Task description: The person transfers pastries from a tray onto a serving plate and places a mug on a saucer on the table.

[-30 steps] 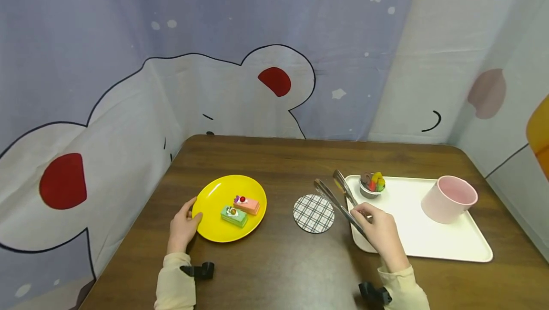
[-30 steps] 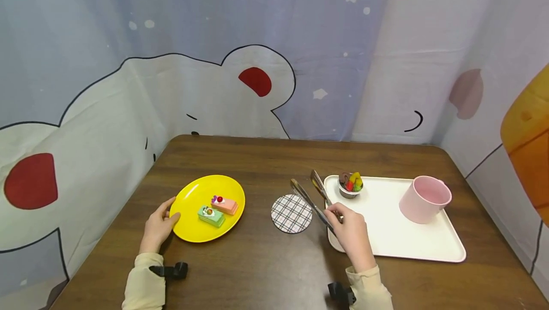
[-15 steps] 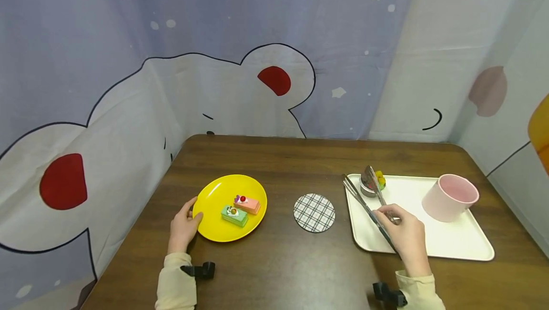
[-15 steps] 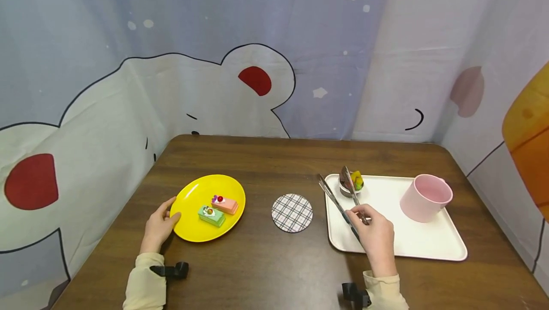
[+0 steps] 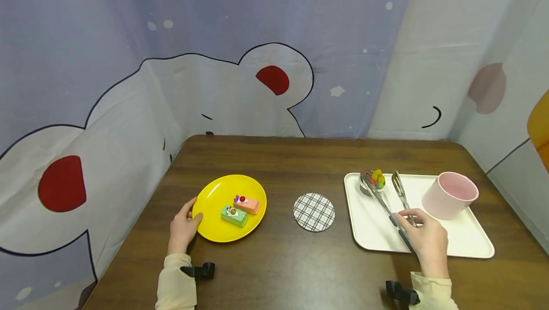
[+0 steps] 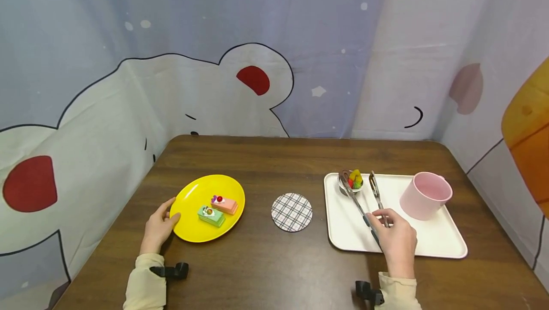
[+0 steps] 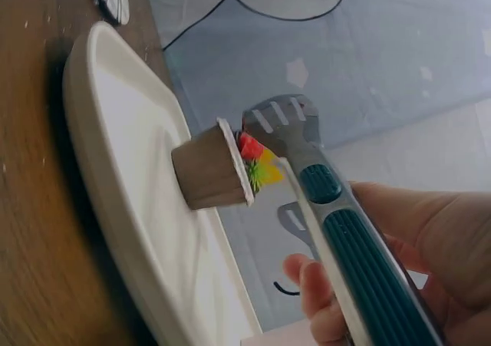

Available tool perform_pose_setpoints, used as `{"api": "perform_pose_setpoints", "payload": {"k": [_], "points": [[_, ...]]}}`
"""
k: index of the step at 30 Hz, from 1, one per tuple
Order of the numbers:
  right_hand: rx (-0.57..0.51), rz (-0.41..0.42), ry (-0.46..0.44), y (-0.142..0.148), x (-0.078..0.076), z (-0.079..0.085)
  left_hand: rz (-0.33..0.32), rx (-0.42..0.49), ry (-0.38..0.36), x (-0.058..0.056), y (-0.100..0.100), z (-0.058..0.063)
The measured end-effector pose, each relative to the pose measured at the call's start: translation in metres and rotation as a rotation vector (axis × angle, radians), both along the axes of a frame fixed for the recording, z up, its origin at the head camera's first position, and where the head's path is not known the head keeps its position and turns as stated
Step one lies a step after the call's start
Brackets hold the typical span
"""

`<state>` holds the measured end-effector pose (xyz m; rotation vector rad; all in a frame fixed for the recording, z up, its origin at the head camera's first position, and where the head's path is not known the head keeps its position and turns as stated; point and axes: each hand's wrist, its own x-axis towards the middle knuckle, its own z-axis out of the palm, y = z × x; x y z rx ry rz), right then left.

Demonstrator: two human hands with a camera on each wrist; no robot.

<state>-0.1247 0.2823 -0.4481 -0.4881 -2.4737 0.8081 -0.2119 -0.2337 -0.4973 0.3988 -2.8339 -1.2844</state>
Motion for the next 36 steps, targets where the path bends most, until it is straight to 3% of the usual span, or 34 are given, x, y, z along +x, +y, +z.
{"api": "perform_pose_setpoints", "payload": {"k": [15, 23, 30, 36], "points": [[-0.031, 0.085, -0.256, 0.012, -0.019, -0.009, -0.001, -0.005, -0.015, -0.001, 0.0, 0.0], [-0.035, 0.127, -0.288, 0.01, -0.024, -0.014, 0.004, -0.006, -0.011, -0.002, 0.0, -0.001], [-0.033, 0.194, -0.378, 0.007, -0.028, -0.017, 0.009, -0.01, -0.015, -0.002, 0.0, 0.0], [-0.011, 0.211, -0.361, 0.004, -0.028, -0.019, 0.007, -0.008, -0.011, -0.001, 0.0, 0.0]]}}
